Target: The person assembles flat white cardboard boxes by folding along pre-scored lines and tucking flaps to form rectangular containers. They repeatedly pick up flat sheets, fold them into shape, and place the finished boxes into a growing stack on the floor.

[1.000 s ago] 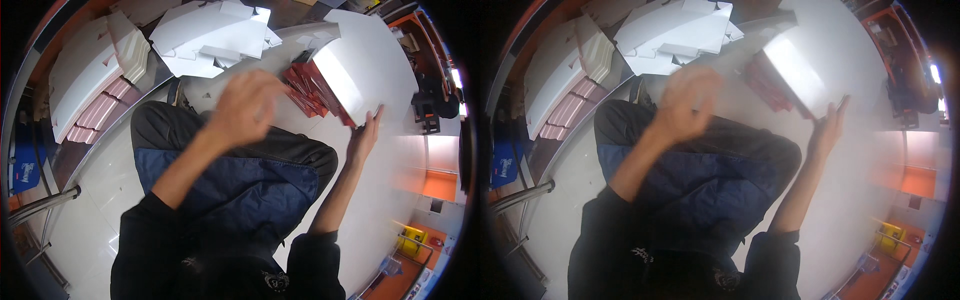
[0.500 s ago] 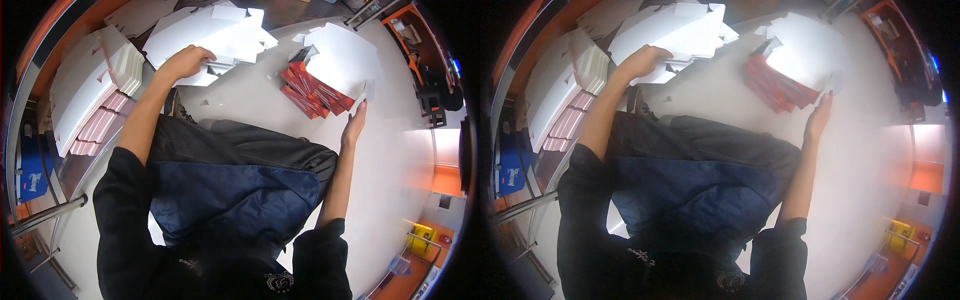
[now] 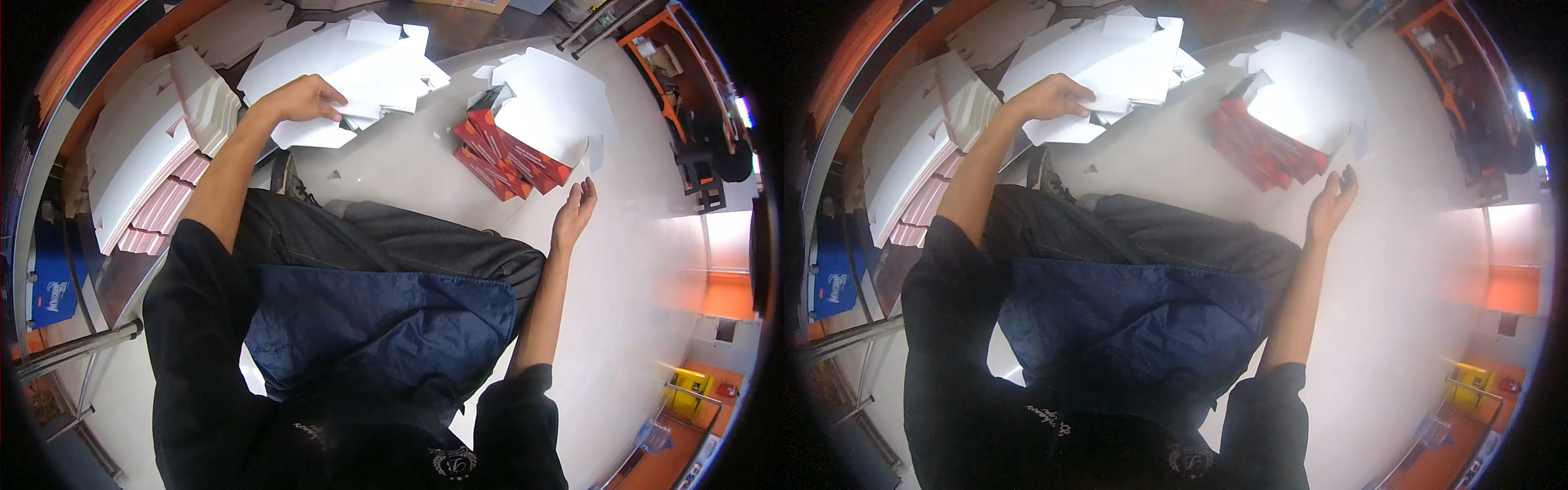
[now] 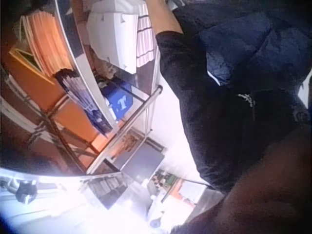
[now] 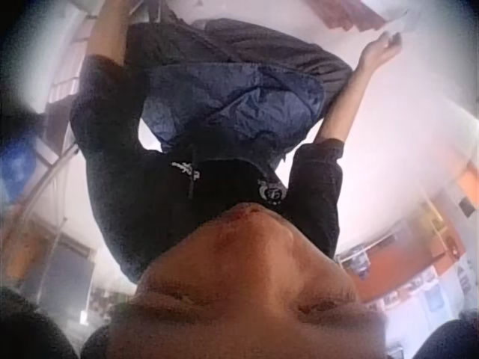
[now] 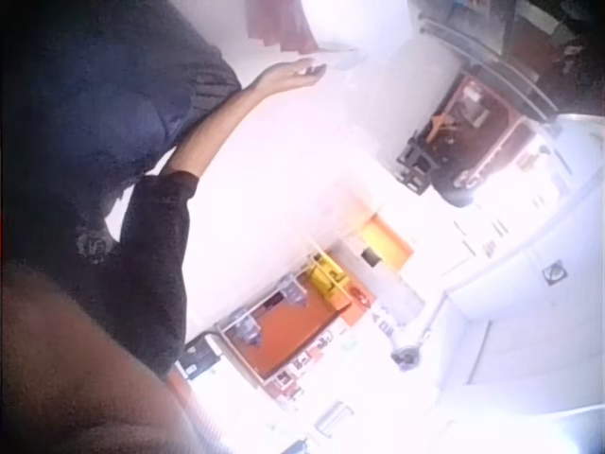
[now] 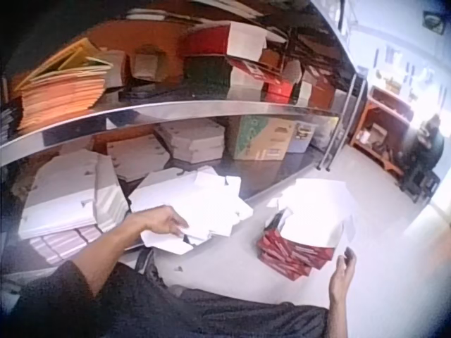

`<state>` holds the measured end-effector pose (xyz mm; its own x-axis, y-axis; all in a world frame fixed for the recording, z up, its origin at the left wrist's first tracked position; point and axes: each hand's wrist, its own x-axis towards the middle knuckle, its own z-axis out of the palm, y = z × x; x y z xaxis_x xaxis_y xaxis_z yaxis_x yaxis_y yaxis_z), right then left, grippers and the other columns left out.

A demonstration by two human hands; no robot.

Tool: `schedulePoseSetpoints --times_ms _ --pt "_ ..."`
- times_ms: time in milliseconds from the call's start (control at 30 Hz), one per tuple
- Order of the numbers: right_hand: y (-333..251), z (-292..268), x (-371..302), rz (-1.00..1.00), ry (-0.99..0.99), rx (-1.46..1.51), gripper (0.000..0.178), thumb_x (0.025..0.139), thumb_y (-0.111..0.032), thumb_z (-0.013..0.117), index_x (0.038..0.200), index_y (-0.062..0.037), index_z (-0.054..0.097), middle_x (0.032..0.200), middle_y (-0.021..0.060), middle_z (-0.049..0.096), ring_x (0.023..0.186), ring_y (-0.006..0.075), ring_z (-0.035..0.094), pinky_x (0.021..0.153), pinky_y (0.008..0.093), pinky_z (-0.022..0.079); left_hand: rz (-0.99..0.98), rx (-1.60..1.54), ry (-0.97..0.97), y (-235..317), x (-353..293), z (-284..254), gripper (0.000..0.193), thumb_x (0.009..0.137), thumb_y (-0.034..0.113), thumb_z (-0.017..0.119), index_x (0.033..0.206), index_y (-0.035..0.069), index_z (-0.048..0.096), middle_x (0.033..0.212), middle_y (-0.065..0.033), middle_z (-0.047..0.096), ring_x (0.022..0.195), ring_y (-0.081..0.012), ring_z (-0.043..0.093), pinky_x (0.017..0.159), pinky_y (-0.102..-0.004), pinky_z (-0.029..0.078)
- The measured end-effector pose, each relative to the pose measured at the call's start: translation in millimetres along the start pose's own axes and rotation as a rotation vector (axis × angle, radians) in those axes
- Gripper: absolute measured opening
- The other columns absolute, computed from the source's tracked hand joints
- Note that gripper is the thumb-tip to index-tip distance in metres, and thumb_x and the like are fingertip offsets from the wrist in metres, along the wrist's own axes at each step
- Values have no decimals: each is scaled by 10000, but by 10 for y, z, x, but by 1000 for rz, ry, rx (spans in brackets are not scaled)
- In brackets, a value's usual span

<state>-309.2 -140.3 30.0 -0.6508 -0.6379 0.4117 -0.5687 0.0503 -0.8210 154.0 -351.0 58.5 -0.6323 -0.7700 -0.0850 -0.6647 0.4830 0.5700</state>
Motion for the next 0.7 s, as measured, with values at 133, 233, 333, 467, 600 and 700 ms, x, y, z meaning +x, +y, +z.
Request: schedulePoseSetpoints --times_ms 133,233,333,467,600,700 --pt "-5 -23 -15 25 -8 -29 492 959 -197 512 1385 21 399 1380 216 432 1251 310 460 1038 412 373 0 125 109 76 10 64 243 817 106 681 1043 27 717 1018 -173 701 940 -322 667 857 -377 494" --pt "49 -11 -14 71 -21 -47 514 937 -182 544 1385 21 395 1369 221 443 1237 313 472 1027 413 384 -47 175 185 67 25 40 204 818 111 675 994 18 721 953 -199 698 887 -340 669 820 -397 500" --pt "86 -45 3 122 -33 -72 533 919 -164 560 1389 19 386 1357 226 452 1226 319 482 1019 413 393 -66 126 228 254 37 -64 176 815 118 682 956 24 729 887 -194 704 840 -306 674 784 -391 507" --pt "102 -39 -11 153 -51 -93 532 903 -128 559 1384 22 387 1353 226 456 1223 318 485 1012 408 402 -92 -12 177 294 88 -306 183 815 134 708 960 22 710 895 -151 712 805 -232 668 761 -351 511" --pt "80 14 -24 -24 95 -77 504 896 -123 596 1352 15 430 1328 219 496 1168 271 529 977 379 433 68 -74 536 256 14 -571 198 820 154 723 975 36 692 927 -109 718 829 -210 675 772 -330 509" --pt "-156 -107 -165 -162 80 -120 511 896 -113 598 1358 14 421 1341 194 494 1152 258 535 958 366 450 223 30 611 591 -241 -601 187 830 159 717 982 53 693 946 -84 721 860 -204 683 775 -322 511"
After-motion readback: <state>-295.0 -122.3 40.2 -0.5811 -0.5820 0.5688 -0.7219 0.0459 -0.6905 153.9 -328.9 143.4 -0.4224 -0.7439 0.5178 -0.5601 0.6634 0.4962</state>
